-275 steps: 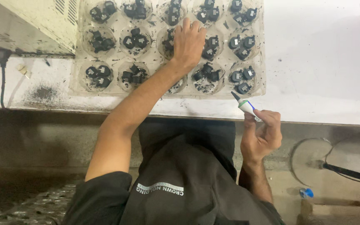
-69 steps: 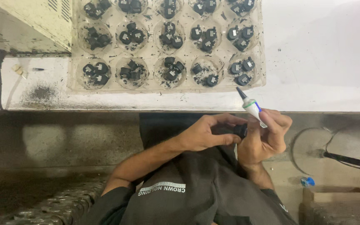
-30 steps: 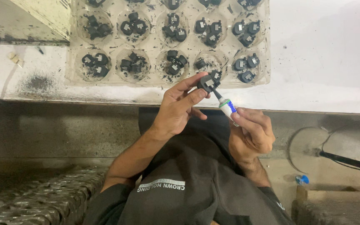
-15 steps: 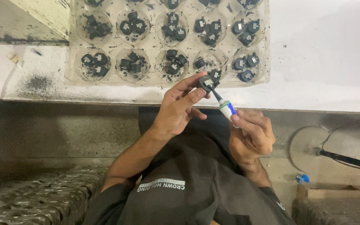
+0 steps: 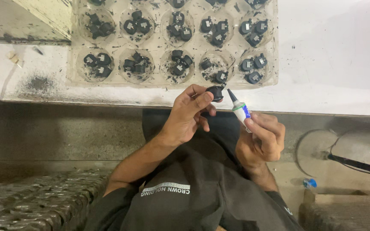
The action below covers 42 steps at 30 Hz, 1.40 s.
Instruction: The person sits at a workbench and applies glue from a small tube to black plastic plug components arranged in a tray. They pick up one component at a time, squeeze glue into it, and place it back in the tray, repeating this across many parts.
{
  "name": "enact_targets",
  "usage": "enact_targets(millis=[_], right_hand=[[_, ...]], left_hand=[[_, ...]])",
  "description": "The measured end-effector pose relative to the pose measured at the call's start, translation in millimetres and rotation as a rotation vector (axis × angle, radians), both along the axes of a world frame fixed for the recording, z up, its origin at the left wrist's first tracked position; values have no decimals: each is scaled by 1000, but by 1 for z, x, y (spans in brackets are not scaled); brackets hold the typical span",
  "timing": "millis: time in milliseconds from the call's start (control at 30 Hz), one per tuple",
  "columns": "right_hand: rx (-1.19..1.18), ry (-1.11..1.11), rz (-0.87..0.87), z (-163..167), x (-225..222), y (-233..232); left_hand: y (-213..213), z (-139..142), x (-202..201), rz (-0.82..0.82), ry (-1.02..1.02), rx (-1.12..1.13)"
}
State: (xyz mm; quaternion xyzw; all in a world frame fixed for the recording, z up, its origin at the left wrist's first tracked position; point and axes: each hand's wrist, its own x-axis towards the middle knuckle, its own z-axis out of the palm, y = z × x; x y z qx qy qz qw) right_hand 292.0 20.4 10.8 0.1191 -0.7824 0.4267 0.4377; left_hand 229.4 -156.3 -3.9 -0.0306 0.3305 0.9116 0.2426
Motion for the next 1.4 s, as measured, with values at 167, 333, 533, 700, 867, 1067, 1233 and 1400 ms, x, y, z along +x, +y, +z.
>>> enact_targets(millis=[167,333,533,700,867,1067,1233,1400], right_hand=[[64,-56,25,2,0,2],[65,-70,11,2,-1,0],[70,-60,27,3,-3,1],[61,-84,28,4,-1,1],[51,-71,36,5,-3,1],[69,-99,30,7,-1,1],[77,-122,41,8,1,3],[56,-163,87,6,1,6]], left_hand=[[0,-1,-1,-1,8,13],[1,-3,0,8,7,22],[1,-6,-1,13,20,4],[2,-5,-1,18,25,16],[2,-3,-1,22,27,19],[-1,-3,-1,4,38,29],[-4,-6,-2,-33,-19,25],[-8,-2,-10,-65,-52,84]])
